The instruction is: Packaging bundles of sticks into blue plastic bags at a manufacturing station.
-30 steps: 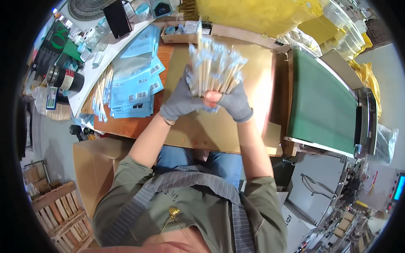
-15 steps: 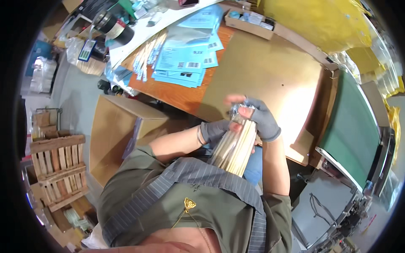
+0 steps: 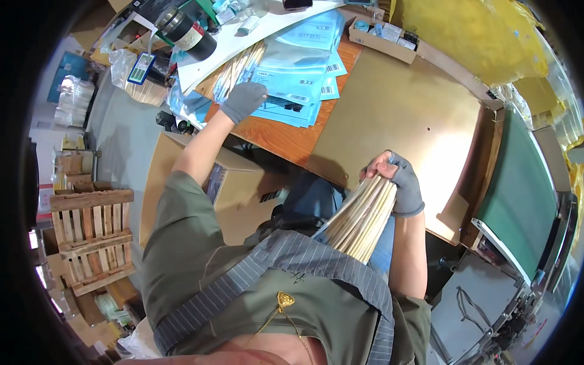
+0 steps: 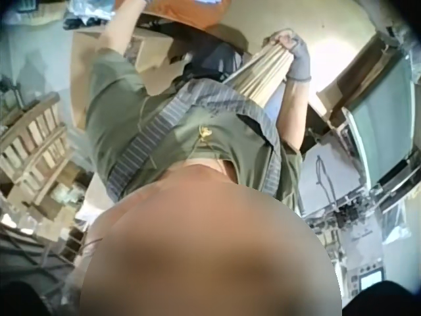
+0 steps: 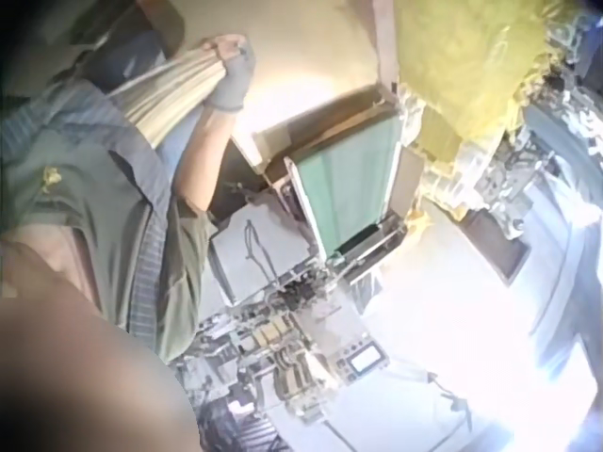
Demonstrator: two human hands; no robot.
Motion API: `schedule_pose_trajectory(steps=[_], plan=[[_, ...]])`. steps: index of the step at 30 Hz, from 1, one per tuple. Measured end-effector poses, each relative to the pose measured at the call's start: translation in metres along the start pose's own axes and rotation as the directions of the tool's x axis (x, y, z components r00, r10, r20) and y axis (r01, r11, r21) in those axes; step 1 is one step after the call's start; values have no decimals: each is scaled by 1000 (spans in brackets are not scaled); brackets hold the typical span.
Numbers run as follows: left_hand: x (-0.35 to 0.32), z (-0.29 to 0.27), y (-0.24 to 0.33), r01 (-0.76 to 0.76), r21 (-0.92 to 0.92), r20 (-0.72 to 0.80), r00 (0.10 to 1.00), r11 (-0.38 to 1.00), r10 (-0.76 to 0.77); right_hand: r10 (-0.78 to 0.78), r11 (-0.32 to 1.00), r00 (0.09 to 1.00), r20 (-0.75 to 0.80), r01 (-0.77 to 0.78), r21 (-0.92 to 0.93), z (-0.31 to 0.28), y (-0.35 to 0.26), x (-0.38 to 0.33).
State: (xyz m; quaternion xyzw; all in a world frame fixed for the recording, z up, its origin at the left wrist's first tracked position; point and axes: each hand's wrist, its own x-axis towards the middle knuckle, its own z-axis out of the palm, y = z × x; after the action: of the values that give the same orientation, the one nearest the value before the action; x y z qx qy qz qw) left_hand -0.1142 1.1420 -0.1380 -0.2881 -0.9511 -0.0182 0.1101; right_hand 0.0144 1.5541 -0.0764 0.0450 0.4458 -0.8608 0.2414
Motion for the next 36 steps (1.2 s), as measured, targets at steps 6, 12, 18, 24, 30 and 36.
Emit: schedule_pose_trajectory(steps=[6, 12, 18, 24, 30, 36], plan=[[17, -12, 9, 200, -150, 35, 980, 968, -197, 20, 999, 1000, 7, -19, -51, 7, 0, 2], [45, -18, 76, 324, -610, -9, 910, 723, -415, 23, 997, 999, 46, -19, -79, 13, -3, -4], [59, 72, 205, 368, -641, 32, 890, 674, -455, 66, 988, 989, 130, -47, -147, 24, -2, 8], [50, 52, 267, 320, -801, 351, 936, 506, -36, 82, 995, 994, 73, -86, 57, -3, 18, 9], [38, 37, 272, 271, -803, 82, 933, 532, -351, 175, 983, 982, -67, -170, 72, -46, 47, 14], [25, -3, 291, -159, -652, -371, 919, 742, -130, 156, 987, 973, -169, -158, 5, -60, 65, 22]])
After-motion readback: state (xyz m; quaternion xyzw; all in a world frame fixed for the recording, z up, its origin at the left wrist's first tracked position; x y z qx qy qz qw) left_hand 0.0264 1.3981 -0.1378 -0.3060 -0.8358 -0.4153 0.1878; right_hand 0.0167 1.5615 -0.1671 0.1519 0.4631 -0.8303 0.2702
